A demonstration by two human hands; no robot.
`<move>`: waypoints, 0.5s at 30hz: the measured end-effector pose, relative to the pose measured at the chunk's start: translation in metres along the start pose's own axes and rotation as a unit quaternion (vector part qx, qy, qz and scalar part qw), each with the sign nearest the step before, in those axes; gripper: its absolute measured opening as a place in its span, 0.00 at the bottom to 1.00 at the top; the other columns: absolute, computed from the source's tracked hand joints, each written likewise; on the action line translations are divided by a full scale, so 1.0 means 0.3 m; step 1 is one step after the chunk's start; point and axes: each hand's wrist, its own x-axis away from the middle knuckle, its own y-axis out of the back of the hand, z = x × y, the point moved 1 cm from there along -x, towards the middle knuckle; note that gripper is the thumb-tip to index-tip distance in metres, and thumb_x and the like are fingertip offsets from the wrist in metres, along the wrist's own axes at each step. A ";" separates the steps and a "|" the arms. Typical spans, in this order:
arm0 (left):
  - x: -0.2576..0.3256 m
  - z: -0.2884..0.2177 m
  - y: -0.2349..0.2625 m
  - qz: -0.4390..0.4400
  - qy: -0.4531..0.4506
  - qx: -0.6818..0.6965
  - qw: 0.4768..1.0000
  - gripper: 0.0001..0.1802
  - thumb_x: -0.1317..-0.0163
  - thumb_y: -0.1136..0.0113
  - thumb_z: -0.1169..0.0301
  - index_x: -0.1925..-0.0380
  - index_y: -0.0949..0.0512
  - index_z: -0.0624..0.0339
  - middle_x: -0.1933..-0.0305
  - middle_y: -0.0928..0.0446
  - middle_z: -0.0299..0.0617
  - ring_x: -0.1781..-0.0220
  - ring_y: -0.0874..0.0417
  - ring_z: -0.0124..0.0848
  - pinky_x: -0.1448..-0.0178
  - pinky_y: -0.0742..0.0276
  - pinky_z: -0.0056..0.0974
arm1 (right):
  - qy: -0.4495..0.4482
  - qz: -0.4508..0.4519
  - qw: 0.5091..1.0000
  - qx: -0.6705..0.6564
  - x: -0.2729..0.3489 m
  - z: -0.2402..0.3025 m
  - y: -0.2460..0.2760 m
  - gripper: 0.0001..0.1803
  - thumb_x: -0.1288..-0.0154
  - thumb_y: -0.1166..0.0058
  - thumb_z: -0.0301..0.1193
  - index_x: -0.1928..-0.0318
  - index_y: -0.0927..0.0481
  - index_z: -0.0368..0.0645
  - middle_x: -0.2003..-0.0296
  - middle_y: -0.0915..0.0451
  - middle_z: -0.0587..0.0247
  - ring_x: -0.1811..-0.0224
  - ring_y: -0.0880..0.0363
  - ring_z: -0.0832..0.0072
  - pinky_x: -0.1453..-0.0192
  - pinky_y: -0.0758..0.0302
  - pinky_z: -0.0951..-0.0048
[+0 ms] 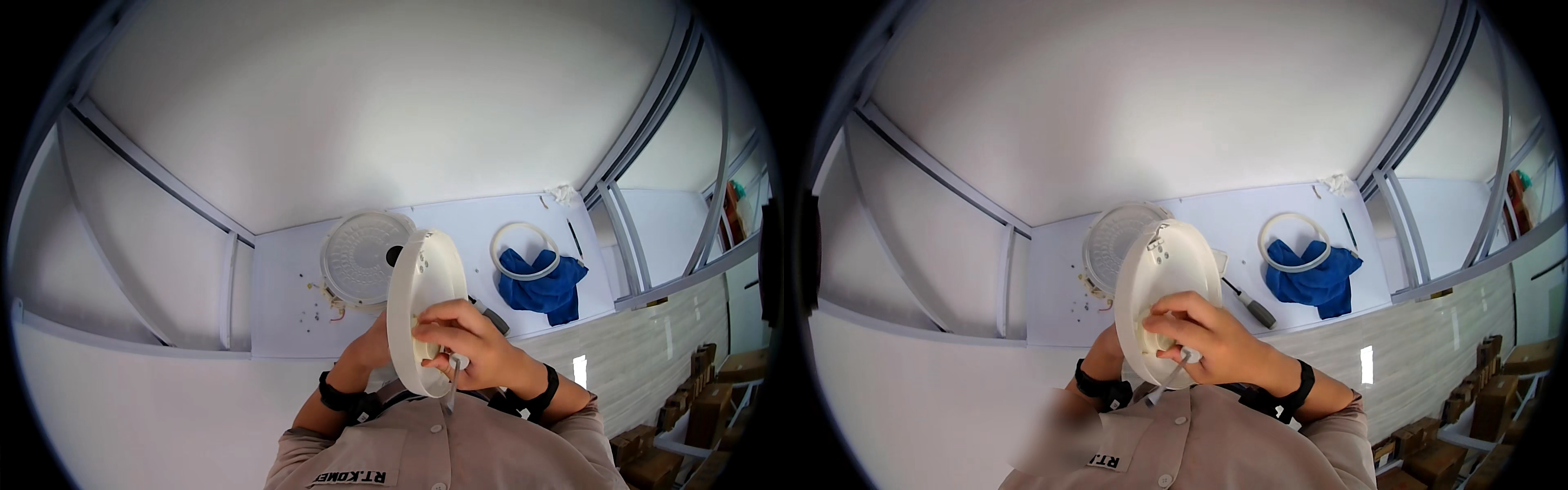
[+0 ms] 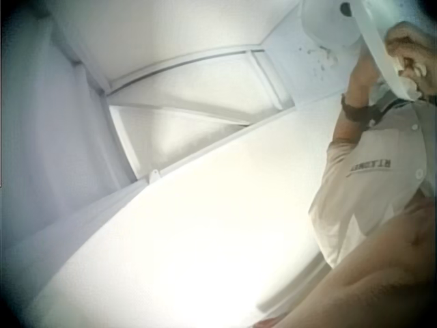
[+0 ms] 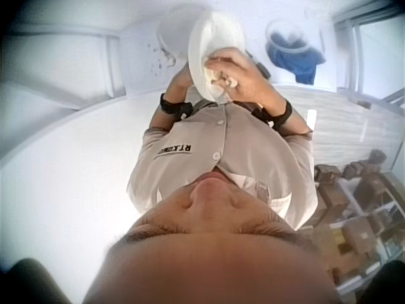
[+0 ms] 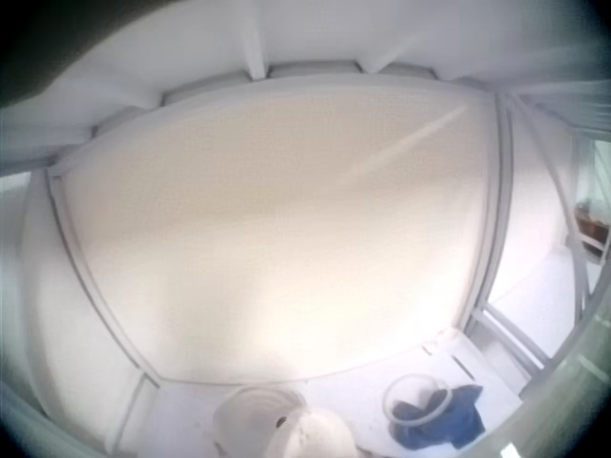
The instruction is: The person assembles a ceiling light fixture by inserting a bulb into the socket and securing it with a screwdriver. They then attach the fixture cover and tighten screws to complete the assembly.
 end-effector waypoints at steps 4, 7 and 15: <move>0.009 -0.017 -0.011 -0.011 -0.031 -0.027 0.999 0.52 0.51 0.13 0.65 0.28 0.34 0.59 0.39 0.21 0.42 0.41 0.18 0.32 0.40 0.17 0.41 | 0.015 0.015 1.000 -0.005 0.003 0.009 0.007 0.24 0.39 0.25 0.25 0.42 0.16 0.39 0.46 0.23 0.52 0.51 0.18 0.65 0.57 0.15 0.71; 0.004 -0.021 -0.018 -0.022 -0.076 -0.064 0.995 0.57 0.53 0.11 0.64 0.26 0.37 0.59 0.38 0.22 0.43 0.40 0.18 0.33 0.39 0.17 0.42 | -0.009 -0.012 1.000 0.000 0.020 0.029 -0.005 0.24 0.38 0.24 0.26 0.42 0.15 0.39 0.47 0.22 0.52 0.54 0.16 0.66 0.60 0.15 0.73; 0.016 -0.069 -0.029 -0.014 -0.184 -0.203 0.962 0.73 0.61 0.07 0.60 0.21 0.50 0.61 0.31 0.28 0.46 0.34 0.22 0.37 0.34 0.20 0.46 | -0.020 -0.027 0.999 -0.023 0.037 0.058 -0.014 0.25 0.40 0.24 0.24 0.42 0.15 0.38 0.51 0.20 0.53 0.55 0.14 0.61 0.52 0.13 0.67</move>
